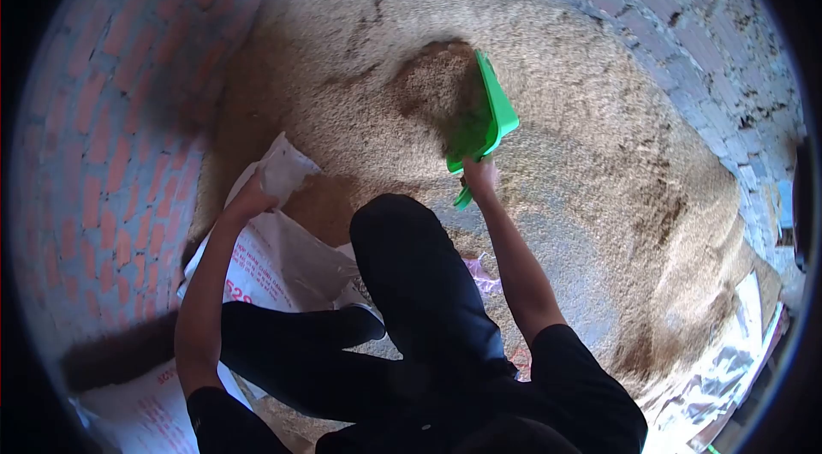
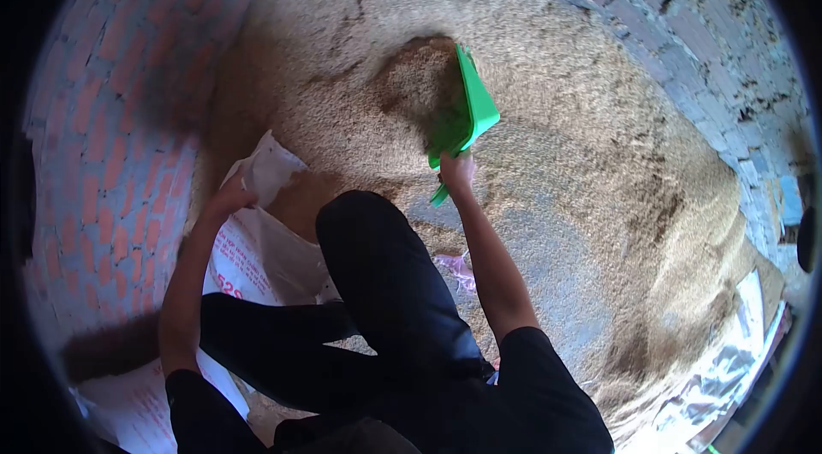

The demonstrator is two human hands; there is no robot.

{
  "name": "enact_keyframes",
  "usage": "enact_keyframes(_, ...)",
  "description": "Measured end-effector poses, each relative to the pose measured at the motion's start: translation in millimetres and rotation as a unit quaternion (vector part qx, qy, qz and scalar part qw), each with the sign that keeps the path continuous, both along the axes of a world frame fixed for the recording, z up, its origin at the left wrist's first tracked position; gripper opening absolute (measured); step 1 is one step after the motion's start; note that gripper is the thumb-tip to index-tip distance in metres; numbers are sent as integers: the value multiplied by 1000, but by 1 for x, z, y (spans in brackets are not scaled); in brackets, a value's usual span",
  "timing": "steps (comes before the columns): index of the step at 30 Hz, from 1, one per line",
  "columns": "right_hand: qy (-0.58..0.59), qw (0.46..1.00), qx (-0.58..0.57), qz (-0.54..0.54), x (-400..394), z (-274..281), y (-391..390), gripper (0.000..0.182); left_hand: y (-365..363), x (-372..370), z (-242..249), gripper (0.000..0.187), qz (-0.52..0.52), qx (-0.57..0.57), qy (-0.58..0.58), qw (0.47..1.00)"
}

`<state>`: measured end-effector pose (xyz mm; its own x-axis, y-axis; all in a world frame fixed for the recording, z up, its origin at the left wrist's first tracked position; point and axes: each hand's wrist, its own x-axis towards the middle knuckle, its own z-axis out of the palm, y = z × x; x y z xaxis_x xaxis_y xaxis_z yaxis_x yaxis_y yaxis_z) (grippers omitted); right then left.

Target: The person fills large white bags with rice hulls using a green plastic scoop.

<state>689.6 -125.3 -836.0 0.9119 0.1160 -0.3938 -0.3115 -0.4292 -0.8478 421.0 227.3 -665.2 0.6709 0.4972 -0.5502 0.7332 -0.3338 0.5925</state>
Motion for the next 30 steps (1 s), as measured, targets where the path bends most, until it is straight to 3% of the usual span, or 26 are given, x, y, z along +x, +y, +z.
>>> enact_keyframes(3, -50, 996, -4, 75, -21, -10, -6, 29, -8, 3, 12, 83, 19, -7, 25, 999)
enact_keyframes(5, 10, 993, -10, 114, -36, -19, -10, 32, -12, 2, 15, 80, 18, -9, -5, 1000)
enact_keyframes(8, 34, 994, 5, 102, -77, 31, 0, 30, -14, -4, 2, 76, 24, -15, -44, 999)
enact_keyframes(9, 36, 992, 10, 118, -91, 7, -2, 30, -11, -5, -4, 75, 24, -18, -57, 998)
enact_keyframes(11, -92, 969, 190, 131, -112, -58, -6, 31, -12, -6, -11, 76, 36, -20, -53, 998)
enact_keyframes(12, -88, 968, 192, 138, -116, -59, -7, 31, -10, -7, -15, 77, 29, -26, -52, 998)
enact_keyframes(15, -75, 968, 161, 179, -127, -46, -2, 30, 1, -12, -37, 81, 46, -31, -22, 998)
enact_keyframes(19, -70, 968, 121, 207, -136, -13, 12, 30, -12, -1, -9, 86, -35, -54, -56, 996)
enact_keyframes(21, -69, 967, 101, 224, -138, -1, 17, 29, -20, -4, -5, 77, 33, -26, -81, 996)
enact_keyframes(23, -66, 965, 81, 241, -139, 4, 20, 29, -22, -7, -3, 79, 25, -3, -73, 997)
enact_keyframes(25, -204, 962, 0, 183, -112, -36, -6, 29, -24, -6, -1, 82, 18, 17, -65, 998)
enact_keyframes(26, -161, 977, -28, 135, -90, -40, -28, 27, -25, -6, 2, 86, 31, 6, -35, 999)
enact_keyframes(27, -71, 996, 3, 52, -76, 12, -44, 21, -25, -5, 4, 91, 44, -5, -5, 999)
enact_keyframes(28, -119, 987, -104, 42, -47, -15, -77, 20, -25, -5, 4, 91, 44, -7, -7, 999)
enact_keyframes(29, -247, 949, -191, 48, -22, -49, -121, 20, -24, -6, 4, 92, 36, -11, -4, 999)
enact_keyframes(30, -198, 952, -232, 21, -1, -25, -149, 19, -22, -6, 4, 93, 28, -15, -2, 999)
